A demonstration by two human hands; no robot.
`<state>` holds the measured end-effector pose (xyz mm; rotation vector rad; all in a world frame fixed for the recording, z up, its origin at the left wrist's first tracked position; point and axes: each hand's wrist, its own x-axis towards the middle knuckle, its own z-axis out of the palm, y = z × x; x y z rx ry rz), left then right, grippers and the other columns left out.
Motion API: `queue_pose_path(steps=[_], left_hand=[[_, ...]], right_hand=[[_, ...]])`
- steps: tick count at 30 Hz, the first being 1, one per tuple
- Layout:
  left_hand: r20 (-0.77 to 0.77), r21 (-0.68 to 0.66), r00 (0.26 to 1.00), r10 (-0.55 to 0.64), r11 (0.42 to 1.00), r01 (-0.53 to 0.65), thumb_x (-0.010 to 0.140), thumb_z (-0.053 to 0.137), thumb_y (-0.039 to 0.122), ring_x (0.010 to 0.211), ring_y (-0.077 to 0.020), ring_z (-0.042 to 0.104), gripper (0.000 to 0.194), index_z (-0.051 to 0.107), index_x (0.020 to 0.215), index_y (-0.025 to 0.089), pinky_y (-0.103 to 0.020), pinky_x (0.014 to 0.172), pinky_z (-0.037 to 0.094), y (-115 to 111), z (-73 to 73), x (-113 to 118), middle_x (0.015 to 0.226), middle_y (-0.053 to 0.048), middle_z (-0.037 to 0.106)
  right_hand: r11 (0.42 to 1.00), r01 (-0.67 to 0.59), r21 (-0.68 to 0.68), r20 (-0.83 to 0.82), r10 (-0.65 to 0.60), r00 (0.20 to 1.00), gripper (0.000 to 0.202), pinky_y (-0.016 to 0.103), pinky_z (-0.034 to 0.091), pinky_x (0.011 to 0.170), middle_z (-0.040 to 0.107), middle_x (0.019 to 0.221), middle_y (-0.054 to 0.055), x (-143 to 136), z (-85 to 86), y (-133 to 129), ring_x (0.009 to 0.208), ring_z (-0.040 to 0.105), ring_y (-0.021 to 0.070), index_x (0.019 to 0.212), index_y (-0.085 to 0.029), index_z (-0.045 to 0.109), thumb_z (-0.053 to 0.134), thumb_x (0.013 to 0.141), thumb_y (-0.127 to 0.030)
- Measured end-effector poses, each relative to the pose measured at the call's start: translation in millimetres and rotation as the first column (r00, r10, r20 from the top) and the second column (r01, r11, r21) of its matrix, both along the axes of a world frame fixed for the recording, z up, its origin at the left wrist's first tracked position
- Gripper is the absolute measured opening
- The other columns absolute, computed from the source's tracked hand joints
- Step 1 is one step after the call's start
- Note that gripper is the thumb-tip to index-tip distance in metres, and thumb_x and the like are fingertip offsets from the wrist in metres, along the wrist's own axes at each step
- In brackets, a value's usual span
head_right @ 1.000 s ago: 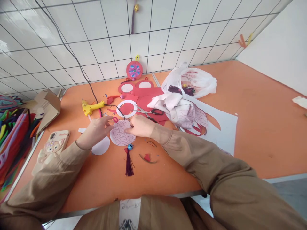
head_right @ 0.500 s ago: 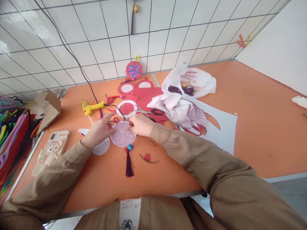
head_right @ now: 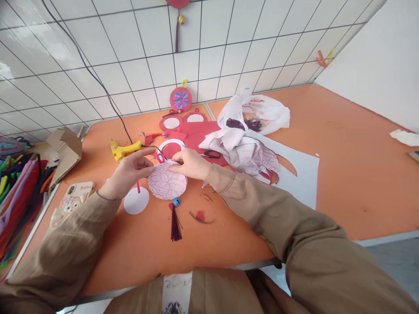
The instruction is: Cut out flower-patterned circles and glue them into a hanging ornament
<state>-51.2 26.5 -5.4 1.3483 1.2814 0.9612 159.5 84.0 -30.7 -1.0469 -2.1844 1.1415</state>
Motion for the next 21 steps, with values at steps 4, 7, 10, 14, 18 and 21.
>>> queue_pose_path(steps=[4, 7, 10, 14, 18, 21], left_hand=[[0.098, -0.125, 0.995, 0.018, 0.992, -0.005, 0.073, 0.08, 0.052, 0.082, -0.0216, 0.068, 0.064, 0.067, 0.119, 0.01, -0.035, 0.072, 0.055, -2.1, -1.4, 0.7, 0.088, -0.008, 0.072], [0.161, -0.236, 0.987, -0.021, 0.97, 0.059, 0.06, 0.09, 0.052, 0.084, -0.0247, 0.071, 0.062, 0.073, 0.103, 0.01, -0.037, 0.074, 0.057, -2.0, -2.3, 0.4, 0.088, -0.01, 0.075], [0.175, -0.335, 0.984, -0.037, 0.937, 0.095, 0.046, 0.098, 0.036, 0.075, -0.0235, 0.072, 0.055, 0.075, 0.089, 0.01, -0.036, 0.073, 0.059, -0.2, -5.0, 0.8, 0.079, -0.009, 0.076], [0.148, -0.374, 0.989, 0.023, 0.927, 0.034, 0.04, 0.098, 0.03, 0.066, -0.0209, 0.071, 0.047, 0.075, 0.076, 0.01, -0.033, 0.067, 0.059, 1.9, -10.0, 3.6, 0.069, -0.008, 0.075], [0.149, -0.381, 0.986, 0.068, 0.924, -0.006, 0.037, 0.098, 0.027, 0.063, -0.0205, 0.071, 0.045, 0.074, 0.072, 0.01, -0.031, 0.062, 0.058, 1.4, -11.6, 6.3, 0.066, -0.007, 0.075], [0.152, -0.389, 0.987, 0.061, 0.921, 0.003, 0.037, 0.098, 0.026, 0.064, -0.0201, 0.071, 0.045, 0.074, 0.071, 0.01, -0.03, 0.061, 0.058, 0.4, -11.5, 6.7, 0.066, -0.008, 0.075]], right_hand=[[0.998, 0.025, -0.055, -0.112, -0.031, 0.993, 0.04, 0.026, 0.023, 0.055, 0.031, 0.058, -0.006, -0.2, -5.0, 3.1, 0.058, 0.03, 0.0085, 0.055, -0.02, 0.036, 0.063, 0.077, -0.04], [0.996, 0.027, -0.082, -0.149, -0.039, 0.988, 0.041, 0.027, 0.023, 0.055, 0.033, 0.058, -0.005, 0.4, -7.3, 4.8, 0.058, 0.031, 0.0088, 0.056, -0.021, 0.037, 0.061, 0.075, -0.048], [0.996, 0.022, -0.084, -0.158, -0.035, 0.987, 0.04, 0.027, 0.023, 0.055, 0.033, 0.058, -0.005, 1.0, -9.2, 6.4, 0.058, 0.031, 0.009, 0.056, -0.021, 0.037, 0.059, 0.074, -0.049], [0.997, 0.025, -0.077, -0.151, -0.036, 0.988, 0.043, 0.028, 0.021, 0.055, 0.028, 0.059, -0.005, 1.6, -9.5, 8.0, 0.058, 0.027, 0.0086, 0.055, -0.022, 0.033, 0.058, 0.075, -0.051], [0.998, 0.018, -0.063, -0.09, -0.024, 0.996, 0.042, 0.027, 0.021, 0.055, 0.029, 0.058, -0.006, 2.7, -9.2, 9.4, 0.058, 0.027, 0.0084, 0.056, -0.021, 0.034, 0.062, 0.076, -0.046], [0.998, 0.027, -0.058, -0.055, -0.03, 0.998, 0.034, 0.026, 0.022, 0.055, 0.031, 0.056, -0.006, 2.4, -10.9, 9.3, 0.057, 0.03, 0.0083, 0.055, -0.02, 0.038, 0.063, 0.075, -0.033]])
